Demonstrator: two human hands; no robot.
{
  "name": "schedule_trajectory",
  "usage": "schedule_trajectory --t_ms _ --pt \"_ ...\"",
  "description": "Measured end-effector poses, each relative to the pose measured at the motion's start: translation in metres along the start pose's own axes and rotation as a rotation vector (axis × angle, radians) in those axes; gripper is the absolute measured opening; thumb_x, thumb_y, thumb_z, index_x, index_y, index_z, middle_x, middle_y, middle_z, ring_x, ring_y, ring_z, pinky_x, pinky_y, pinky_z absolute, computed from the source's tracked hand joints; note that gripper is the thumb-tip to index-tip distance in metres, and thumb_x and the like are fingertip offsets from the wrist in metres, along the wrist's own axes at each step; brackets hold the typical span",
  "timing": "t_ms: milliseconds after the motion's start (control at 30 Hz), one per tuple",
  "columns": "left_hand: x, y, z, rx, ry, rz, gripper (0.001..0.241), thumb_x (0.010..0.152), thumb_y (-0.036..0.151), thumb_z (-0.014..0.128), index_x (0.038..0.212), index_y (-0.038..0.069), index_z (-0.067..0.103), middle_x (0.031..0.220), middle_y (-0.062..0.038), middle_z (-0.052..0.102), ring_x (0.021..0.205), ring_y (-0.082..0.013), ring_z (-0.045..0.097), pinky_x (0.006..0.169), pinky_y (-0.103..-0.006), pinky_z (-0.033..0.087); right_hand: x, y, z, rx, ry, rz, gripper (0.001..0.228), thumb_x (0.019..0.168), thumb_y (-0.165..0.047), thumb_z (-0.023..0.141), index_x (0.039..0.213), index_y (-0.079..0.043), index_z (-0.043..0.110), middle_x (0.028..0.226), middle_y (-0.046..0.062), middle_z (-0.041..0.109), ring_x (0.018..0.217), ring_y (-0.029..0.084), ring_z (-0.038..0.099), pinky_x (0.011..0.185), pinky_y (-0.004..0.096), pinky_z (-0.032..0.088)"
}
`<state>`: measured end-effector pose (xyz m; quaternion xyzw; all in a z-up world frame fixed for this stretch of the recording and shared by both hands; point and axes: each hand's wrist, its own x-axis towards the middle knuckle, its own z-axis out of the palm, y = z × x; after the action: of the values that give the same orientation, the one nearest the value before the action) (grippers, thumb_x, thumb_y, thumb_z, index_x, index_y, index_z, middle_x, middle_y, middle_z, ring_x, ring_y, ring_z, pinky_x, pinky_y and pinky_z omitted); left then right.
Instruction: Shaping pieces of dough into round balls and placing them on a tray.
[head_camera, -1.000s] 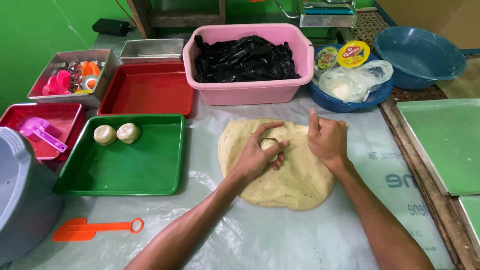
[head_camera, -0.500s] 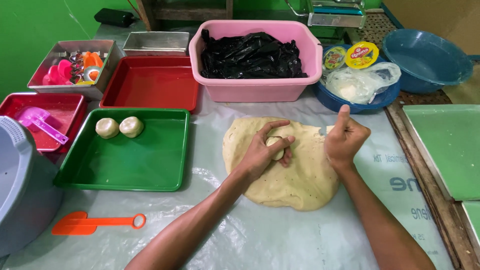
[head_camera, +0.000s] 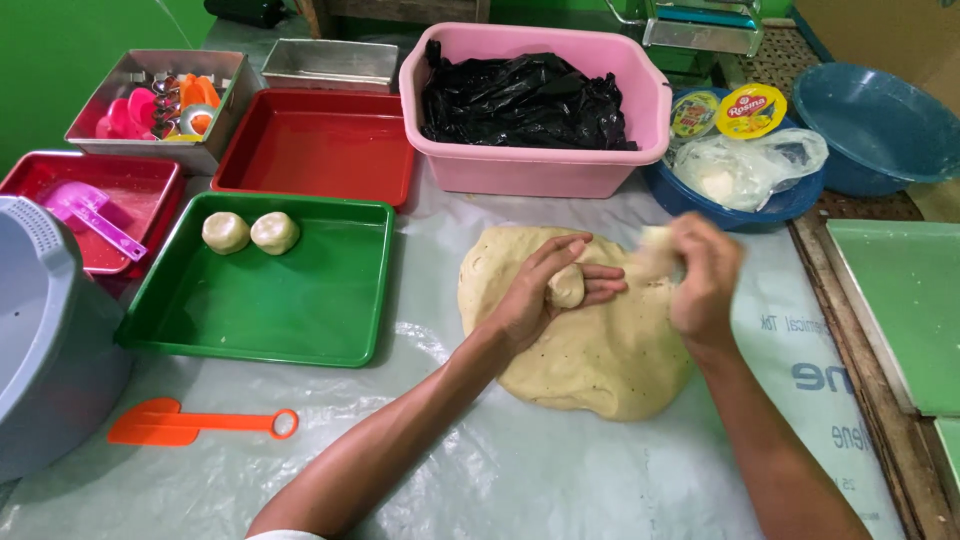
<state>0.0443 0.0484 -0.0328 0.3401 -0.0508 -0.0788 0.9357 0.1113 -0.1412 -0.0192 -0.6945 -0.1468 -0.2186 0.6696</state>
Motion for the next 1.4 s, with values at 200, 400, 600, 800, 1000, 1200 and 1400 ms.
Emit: schedule_trajectory --t_ms 200,400,600,800,1000,1200,1400 --pt "0.007 -0.010 -0.011 -0.038 0.080 0.056 0.069 0.090 0.030 0.080 0.140 -0.003 0.045 0.113 -0.032 0.064 0.099 -0.0379 0.072 0.091 -0.0510 0.061 -0.012 -0.051 0.022 0.084 -0.535 0.146 0.026 0.091 0.002 0.058 0.109 0.006 0.075 0.081 0.010 0.068 0.077 0.015 0.063 0.068 0.031 0.057" --pt "-0.006 0.002 0.008 0.068 0.125 0.040 0.081 0.080 0.022 0.088 0.144 -0.003 0.045 0.120 -0.020 0.049 0.096 -0.0356 0.068 0.086 -0.0503 0.064 -0.002 -0.066 0.019 -0.119 -0.820 -0.220 0.020 0.088 -0.002 0.075 0.106 -0.006 0.080 0.107 0.009 0.077 0.105 0.024 0.065 0.095 0.039 0.050" --pt "-0.004 0.000 0.004 0.094 0.078 0.035 0.078 0.081 0.011 0.084 0.147 -0.002 0.045 0.107 -0.022 0.061 0.084 -0.0312 0.071 0.076 -0.0470 0.066 0.002 -0.051 0.013 -0.091 -0.837 -0.115 0.024 0.078 -0.003 0.086 0.102 -0.005 0.082 0.104 0.012 0.074 0.092 0.017 0.065 0.084 0.033 0.054" --pt "0.000 -0.003 -0.006 0.149 0.004 0.037 0.074 0.084 -0.001 0.071 0.151 0.002 0.040 0.084 -0.020 0.070 0.074 -0.0280 0.076 0.066 -0.0356 0.067 0.010 -0.051 -0.002 0.035 -0.802 0.136 0.050 0.077 -0.003 0.084 0.125 0.006 0.070 0.110 0.012 0.074 0.101 0.016 0.068 0.091 0.027 0.054" --pt "-0.006 0.006 0.007 0.246 0.007 0.046 0.071 0.088 -0.002 0.060 0.155 0.008 0.036 0.075 -0.016 0.066 0.064 -0.0214 0.065 0.051 -0.0271 0.054 0.008 -0.046 0.006 0.059 -0.673 0.213 0.034 0.091 -0.005 0.071 0.122 0.009 0.069 0.103 0.017 0.072 0.091 0.018 0.070 0.086 0.030 0.057" --pt "-0.010 -0.003 0.005 0.376 0.087 0.087 0.069 0.079 0.000 0.061 0.146 0.013 0.048 0.053 -0.008 0.051 0.041 -0.0164 0.047 0.035 -0.0251 0.035 0.006 -0.018 0.006 0.082 -0.545 0.159 0.027 0.097 -0.006 0.067 0.120 0.008 0.068 0.091 0.017 0.072 0.078 0.018 0.072 0.074 0.027 0.057" --pt "-0.012 -0.001 0.009 0.423 0.148 0.092 0.053 0.089 0.009 0.070 0.139 0.015 0.053 0.057 -0.009 0.061 0.046 -0.0146 0.056 0.037 -0.0222 0.040 0.001 -0.023 0.011 0.076 -0.496 0.149 0.021 0.096 -0.004 0.067 0.114 0.008 0.071 0.083 0.015 0.071 0.073 0.016 0.071 0.070 0.024 0.058"
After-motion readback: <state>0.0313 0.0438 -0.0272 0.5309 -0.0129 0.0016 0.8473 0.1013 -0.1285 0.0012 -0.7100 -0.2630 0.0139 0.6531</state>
